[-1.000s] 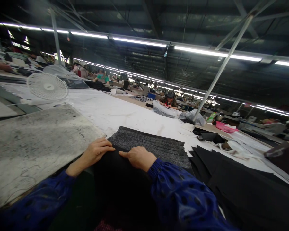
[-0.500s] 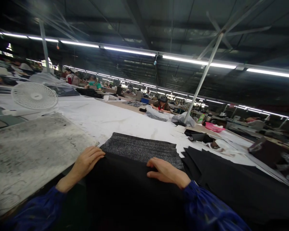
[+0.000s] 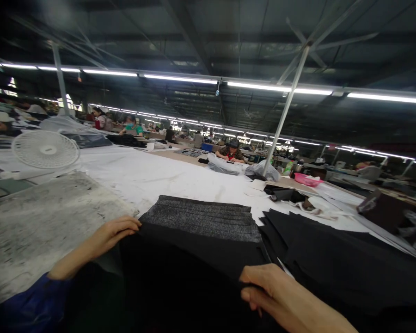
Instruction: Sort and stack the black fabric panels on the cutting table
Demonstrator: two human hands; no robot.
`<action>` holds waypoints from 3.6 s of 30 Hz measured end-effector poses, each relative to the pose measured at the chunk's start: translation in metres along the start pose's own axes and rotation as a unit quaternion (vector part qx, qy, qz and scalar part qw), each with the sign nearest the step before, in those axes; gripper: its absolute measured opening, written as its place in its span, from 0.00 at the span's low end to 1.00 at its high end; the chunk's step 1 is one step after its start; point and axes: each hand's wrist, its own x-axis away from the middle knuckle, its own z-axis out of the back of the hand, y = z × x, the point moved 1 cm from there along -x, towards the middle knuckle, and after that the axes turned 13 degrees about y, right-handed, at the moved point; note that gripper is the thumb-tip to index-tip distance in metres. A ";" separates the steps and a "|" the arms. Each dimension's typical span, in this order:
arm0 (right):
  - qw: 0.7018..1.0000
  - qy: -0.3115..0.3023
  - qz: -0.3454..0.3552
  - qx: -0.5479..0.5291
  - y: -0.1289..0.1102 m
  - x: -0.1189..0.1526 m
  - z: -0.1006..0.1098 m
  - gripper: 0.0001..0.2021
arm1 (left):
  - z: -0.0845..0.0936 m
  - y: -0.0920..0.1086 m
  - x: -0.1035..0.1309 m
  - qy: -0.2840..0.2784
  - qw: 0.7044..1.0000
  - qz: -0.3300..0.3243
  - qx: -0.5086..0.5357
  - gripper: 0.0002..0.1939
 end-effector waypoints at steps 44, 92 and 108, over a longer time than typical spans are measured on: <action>0.952 0.077 0.104 0.277 -0.017 -0.083 -0.083 0.30 | -0.083 0.082 -0.023 0.046 0.981 -0.189 0.000 0.11; 0.968 -0.054 0.202 0.139 -0.033 -0.122 -0.082 0.35 | -0.068 0.072 -0.017 0.009 0.993 0.053 0.106 0.07; 0.930 -0.072 0.234 0.273 -0.044 -0.135 -0.091 0.41 | -0.064 0.057 -0.017 0.032 0.970 0.172 0.168 0.07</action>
